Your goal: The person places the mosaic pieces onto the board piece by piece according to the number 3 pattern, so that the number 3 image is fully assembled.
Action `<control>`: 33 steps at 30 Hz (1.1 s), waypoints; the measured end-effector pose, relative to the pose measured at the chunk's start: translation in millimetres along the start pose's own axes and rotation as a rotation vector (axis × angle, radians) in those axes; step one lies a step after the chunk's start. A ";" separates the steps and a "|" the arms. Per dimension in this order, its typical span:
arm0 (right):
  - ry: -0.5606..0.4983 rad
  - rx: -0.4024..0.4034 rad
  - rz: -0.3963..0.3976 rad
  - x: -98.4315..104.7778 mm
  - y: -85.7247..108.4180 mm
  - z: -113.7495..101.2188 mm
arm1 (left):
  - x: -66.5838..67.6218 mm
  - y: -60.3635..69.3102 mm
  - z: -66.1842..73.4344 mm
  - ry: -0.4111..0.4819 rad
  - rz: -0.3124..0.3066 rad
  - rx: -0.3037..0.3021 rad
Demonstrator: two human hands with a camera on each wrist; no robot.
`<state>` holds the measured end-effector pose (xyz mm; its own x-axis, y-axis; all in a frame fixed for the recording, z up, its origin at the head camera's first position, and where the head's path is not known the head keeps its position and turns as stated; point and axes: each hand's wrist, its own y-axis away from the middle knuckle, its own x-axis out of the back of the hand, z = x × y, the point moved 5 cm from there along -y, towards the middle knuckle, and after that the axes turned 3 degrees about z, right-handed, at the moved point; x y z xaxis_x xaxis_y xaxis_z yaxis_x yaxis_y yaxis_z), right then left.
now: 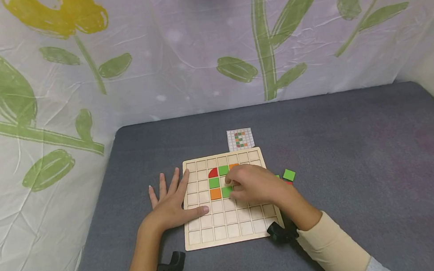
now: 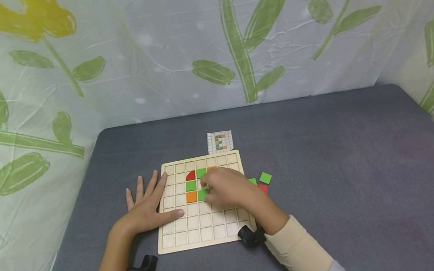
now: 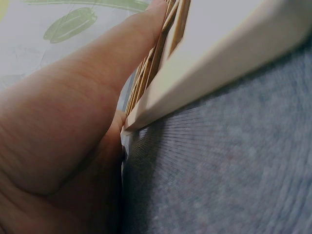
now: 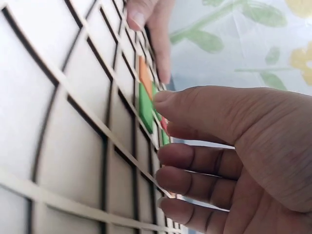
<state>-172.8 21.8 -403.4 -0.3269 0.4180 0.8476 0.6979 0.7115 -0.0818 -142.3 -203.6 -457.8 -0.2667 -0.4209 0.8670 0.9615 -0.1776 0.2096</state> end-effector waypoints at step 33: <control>0.064 -0.512 -0.120 71.5 48.1 80.7 | -3.0 -2.3 -2.5 -0.013 -0.003 0.019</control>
<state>-214.0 131.5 -389.1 -0.3954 0.3035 0.8669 0.8849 0.3788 0.2710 -143.9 -204.2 -462.0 -0.2686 -0.4088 0.8722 0.9619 -0.1620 0.2203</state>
